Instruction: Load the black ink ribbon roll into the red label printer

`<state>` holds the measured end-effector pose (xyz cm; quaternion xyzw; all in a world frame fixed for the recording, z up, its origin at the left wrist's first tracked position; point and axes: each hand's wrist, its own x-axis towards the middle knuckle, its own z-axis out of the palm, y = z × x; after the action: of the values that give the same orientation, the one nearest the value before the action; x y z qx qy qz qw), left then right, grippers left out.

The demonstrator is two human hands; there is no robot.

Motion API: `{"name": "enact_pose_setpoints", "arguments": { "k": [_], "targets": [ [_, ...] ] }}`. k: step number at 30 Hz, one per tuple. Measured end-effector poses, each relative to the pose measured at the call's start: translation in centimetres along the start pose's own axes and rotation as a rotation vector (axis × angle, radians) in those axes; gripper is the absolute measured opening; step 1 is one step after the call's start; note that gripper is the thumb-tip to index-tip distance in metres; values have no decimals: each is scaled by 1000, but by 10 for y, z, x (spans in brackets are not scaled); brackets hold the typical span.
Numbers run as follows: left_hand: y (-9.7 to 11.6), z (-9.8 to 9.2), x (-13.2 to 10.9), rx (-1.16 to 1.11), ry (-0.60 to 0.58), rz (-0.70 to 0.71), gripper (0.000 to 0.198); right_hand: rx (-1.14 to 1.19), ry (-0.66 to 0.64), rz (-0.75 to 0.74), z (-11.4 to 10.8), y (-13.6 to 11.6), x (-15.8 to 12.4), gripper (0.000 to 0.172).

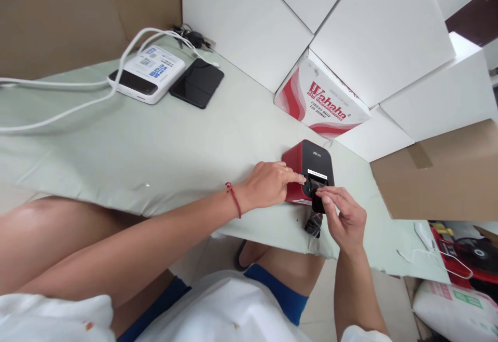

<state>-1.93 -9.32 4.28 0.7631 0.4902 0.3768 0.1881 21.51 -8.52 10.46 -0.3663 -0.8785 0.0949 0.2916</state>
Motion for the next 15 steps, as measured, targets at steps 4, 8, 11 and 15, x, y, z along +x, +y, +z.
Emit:
{"name": "enact_pose_setpoints", "arguments": {
  "k": [4, 8, 11, 15],
  "targets": [
    [1, -2, -1, 27, -33, -61, 55, -27, 62, 34, -7, 1, 24, 20],
    [3, -3, -2, 39, -57, -78, 57, -45, 116, -22, -14, -8, 45, 25],
    [1, -1, -4, 36, -59, -57, 58, -86, 133, -19, -15, -11, 59, 25],
    [-5, 7, -8, 57, -12, 51, 57, -295, -242, 120, -6, 7, 82, 17]
  ]
}}
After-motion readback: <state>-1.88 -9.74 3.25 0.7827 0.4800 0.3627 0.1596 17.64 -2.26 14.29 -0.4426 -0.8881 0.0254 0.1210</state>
